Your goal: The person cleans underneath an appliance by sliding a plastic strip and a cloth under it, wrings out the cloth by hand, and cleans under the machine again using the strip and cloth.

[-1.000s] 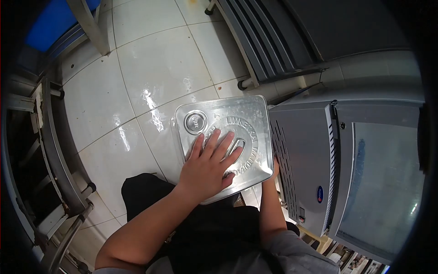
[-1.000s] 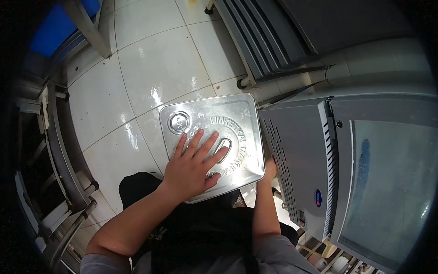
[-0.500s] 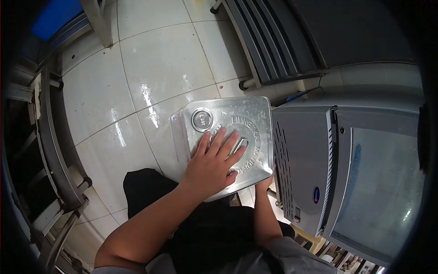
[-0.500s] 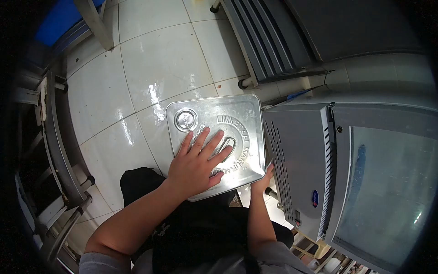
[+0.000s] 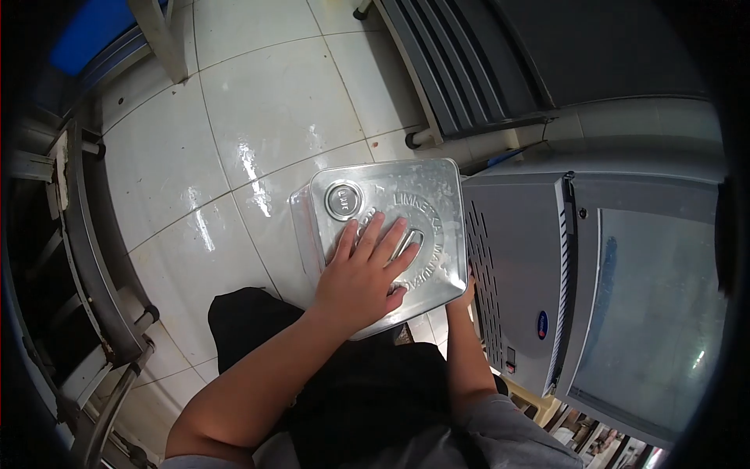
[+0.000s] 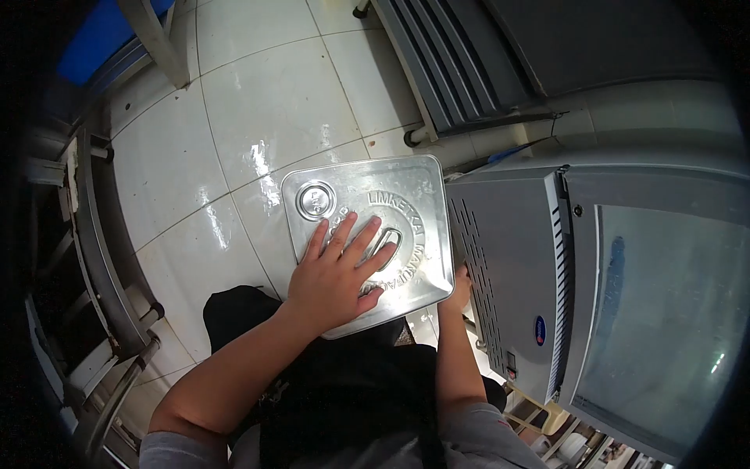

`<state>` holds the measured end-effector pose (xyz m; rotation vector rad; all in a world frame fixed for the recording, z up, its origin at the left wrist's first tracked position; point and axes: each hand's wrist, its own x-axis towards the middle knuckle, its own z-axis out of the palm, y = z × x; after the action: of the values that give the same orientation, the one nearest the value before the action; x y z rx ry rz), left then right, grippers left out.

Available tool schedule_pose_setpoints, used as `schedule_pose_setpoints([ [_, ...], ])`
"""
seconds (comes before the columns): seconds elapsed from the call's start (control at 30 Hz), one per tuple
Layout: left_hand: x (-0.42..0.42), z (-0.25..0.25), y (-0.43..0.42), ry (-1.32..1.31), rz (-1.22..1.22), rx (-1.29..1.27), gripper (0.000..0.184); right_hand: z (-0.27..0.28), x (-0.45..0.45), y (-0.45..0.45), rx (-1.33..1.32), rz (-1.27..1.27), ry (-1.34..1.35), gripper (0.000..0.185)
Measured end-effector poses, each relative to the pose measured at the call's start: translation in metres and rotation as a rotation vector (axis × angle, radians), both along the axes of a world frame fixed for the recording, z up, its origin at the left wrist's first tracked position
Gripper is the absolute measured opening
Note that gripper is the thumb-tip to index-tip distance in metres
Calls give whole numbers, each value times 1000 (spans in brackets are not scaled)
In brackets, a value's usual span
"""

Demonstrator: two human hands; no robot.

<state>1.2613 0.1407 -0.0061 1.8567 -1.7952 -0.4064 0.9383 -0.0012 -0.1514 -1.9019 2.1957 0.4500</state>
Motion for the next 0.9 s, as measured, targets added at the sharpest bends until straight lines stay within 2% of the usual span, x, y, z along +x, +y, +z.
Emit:
schedule_pose_setpoints([
  [0.13, 1, 2, 1, 3, -5, -17, 58, 34, 27, 36, -69, 43, -24, 82],
  [0.17, 1, 1, 1, 4, -8, -18, 58, 30, 21, 43, -146, 117, -52, 88],
  [0.3, 1, 1, 2, 5, -3, -46, 58, 32, 5, 63, -79, 93, 22, 89],
  [0.37, 1, 0, 3, 14, 1, -55, 59, 42, 3, 79, -72, 167, 113, 91],
  [0.5, 1, 0, 3, 11, -3, -66, 58, 62, 3, 98, -98, 129, -6, 87],
  [0.63, 1, -2, 4, 11, 2, -73, 57, 32, 11, 101, -217, 59, -115, 83],
  [0.77, 2, -3, 3, 1, 2, -65, 58, -16, 16, 57, -255, 58, -252, 80],
  [0.9, 1, -3, 3, 23, 4, -64, 59, -37, 35, 12, -241, 30, -461, 76],
])
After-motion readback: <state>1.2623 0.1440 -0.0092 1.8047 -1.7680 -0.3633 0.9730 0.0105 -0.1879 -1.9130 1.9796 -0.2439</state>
